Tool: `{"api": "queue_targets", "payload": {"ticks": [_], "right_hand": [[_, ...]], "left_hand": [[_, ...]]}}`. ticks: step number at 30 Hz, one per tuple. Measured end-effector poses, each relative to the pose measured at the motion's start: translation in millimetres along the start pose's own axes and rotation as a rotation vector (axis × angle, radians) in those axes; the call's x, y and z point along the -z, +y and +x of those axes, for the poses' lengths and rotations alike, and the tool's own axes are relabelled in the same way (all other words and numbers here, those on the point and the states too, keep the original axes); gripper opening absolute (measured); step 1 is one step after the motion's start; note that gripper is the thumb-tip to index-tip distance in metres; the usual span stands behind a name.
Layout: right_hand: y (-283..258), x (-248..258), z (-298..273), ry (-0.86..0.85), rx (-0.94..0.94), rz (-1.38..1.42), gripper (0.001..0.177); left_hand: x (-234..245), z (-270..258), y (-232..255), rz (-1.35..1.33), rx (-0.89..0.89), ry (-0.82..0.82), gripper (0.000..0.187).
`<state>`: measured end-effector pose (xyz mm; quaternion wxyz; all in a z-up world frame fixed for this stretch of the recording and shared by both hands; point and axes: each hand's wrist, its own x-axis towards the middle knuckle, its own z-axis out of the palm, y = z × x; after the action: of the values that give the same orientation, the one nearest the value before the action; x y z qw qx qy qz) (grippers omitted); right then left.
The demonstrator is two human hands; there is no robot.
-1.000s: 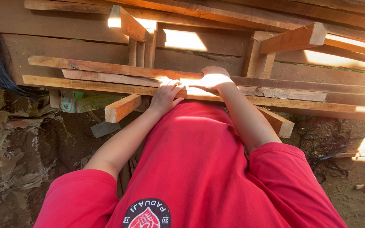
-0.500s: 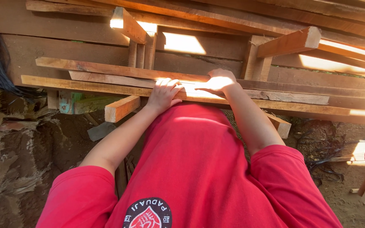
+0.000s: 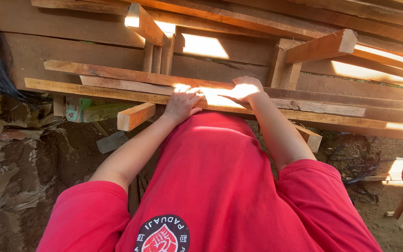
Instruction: Sorting through a stack of wooden planks and moving selected pieces to a separate pile.
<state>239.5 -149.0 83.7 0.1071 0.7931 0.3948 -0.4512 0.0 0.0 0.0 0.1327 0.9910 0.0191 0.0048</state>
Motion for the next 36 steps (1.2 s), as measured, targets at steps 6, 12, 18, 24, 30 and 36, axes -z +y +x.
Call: {"api": "queue_targets", "payload": {"ticks": [6,12,18,24,30,36], "right_hand": [[7,0,9,-0.046,-0.011,0.085,0.078],[-8,-2,22,-0.022,0.002,0.123,0.073],[-6,-4,26,0.002,-0.008,0.135,0.070],[-7,4,14,-0.014,-0.055,0.188,0.086],[-11,5,16,-0.006,-0.020,0.203,0.086],[-19,19,0,-0.049,0.008,0.132,0.067]], "left_hand": [[0,5,-3,-0.069,0.000,-0.055,0.053],[12,7,0,-0.081,-0.012,-0.081,0.054],[6,9,1,-0.062,0.011,-0.096,0.056],[4,8,2,-0.074,0.026,-0.113,0.057],[-9,4,-2,-0.061,0.048,-0.139,0.058],[-19,0,-5,-0.085,0.076,-0.135,0.058]]}}
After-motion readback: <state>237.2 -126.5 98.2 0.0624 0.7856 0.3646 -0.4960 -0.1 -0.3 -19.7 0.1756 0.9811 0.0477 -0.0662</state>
